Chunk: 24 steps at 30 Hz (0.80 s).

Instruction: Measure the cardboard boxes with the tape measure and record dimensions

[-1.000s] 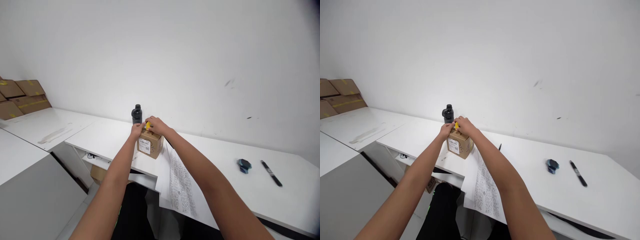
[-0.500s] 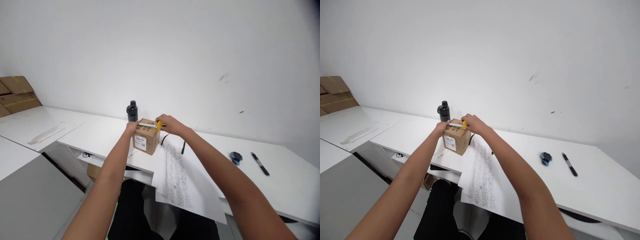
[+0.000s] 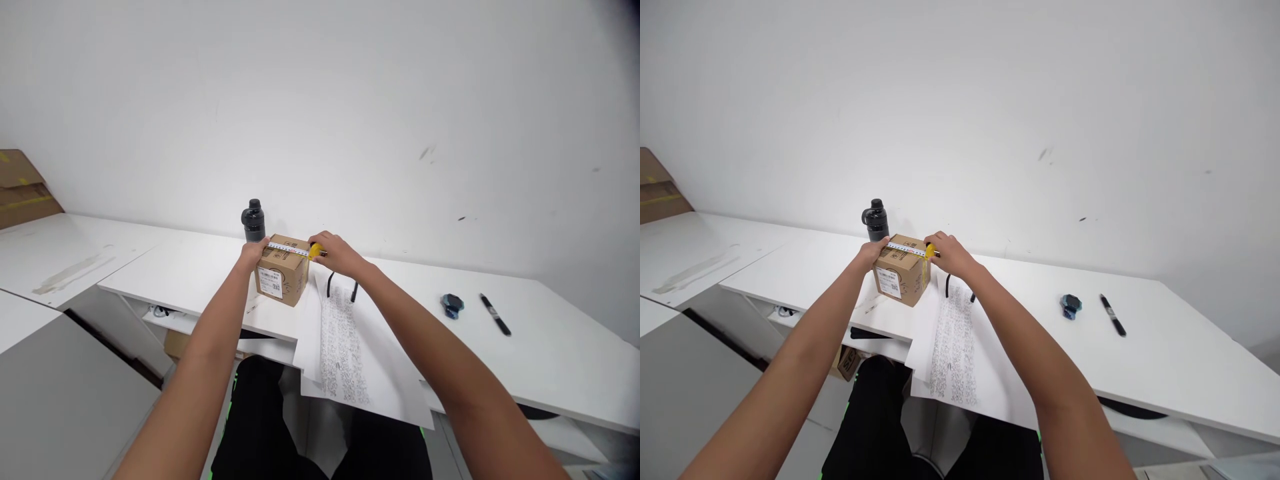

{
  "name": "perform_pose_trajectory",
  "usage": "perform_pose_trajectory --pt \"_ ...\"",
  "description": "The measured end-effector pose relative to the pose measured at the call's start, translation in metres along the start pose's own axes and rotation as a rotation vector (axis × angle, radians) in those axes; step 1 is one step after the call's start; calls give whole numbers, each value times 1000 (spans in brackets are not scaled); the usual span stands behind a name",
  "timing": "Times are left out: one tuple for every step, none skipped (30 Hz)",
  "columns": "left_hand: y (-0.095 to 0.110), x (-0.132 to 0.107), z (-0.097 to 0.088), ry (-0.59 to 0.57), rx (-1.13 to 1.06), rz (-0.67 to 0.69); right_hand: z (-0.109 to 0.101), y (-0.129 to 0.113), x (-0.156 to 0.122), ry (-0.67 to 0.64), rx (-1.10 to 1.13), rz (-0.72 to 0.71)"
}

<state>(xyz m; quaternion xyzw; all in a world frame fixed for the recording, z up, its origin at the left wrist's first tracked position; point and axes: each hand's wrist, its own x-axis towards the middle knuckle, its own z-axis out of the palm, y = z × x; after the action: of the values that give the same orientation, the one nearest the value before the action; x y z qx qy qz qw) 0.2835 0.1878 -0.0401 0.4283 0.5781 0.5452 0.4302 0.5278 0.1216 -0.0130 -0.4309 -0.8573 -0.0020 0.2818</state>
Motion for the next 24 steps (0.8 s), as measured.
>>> perform_pose_trajectory --pt "2 -1 0 -12 10 -13 2 -1 0 7 -17 -4" --pt "3 -1 -1 -26 19 -25 4 -3 0 10 -42 -5" --pt "4 -1 -1 -37 25 -33 6 -5 1 9 -74 -2" --pt "4 -1 -1 -46 27 -38 8 -7 1 4 -109 7" --pt "4 -1 -2 -53 25 -42 9 -10 0 -3 -143 20" --pt "4 0 -2 -58 21 -48 10 -13 0 -10 -173 32" --pt "3 1 -2 -59 16 -53 10 -15 0 -16 -195 40" --pt "2 1 -1 -57 11 -56 11 -17 -1 -18 -209 42" --pt "2 2 -1 -52 10 -57 11 -19 -2 -17 -217 42" --pt "1 3 -1 -47 14 -57 11 -19 -2 -14 -221 42" --pt "1 5 -1 -44 22 -57 11 -20 -3 -11 -223 42" --pt "1 6 -1 -44 31 -57 11 -19 -3 -9 -225 43" --pt "1 7 -1 -44 40 -58 12 -19 -4 -9 -227 46" --pt "1 8 -1 -44 47 -60 12 -18 -4 -10 -229 49" --pt "0 8 -1 -42 49 -61 12 -18 -4 -12 -229 50" --pt "0 9 -1 -37 47 -56 12 -18 -4 -13 -229 49" --pt "-1 9 -1 -28 42 -48 12 -18 -4 -12 -226 48" --pt "-2 9 -1 -16 37 -37 12 -17 -3 -10 -225 47" --pt "-3 9 -1 -2 30 -25 12 -18 -3 -8 -225 45" --pt "-4 9 -1 10 23 -15 13 -18 -4 -7 -228 44" --pt "-5 10 -1 16 19 -11 13 -18 -4 -5 -234 46" --pt "-5 10 -1 18 21 -13 13 -18 -4 -5 -241 50" --pt "-5 11 -1 16 30 -19 13 -17 -4 -3 -247 54" --pt "-5 12 -1 13 43 -25 14 -17 -4 -1 -249 57"
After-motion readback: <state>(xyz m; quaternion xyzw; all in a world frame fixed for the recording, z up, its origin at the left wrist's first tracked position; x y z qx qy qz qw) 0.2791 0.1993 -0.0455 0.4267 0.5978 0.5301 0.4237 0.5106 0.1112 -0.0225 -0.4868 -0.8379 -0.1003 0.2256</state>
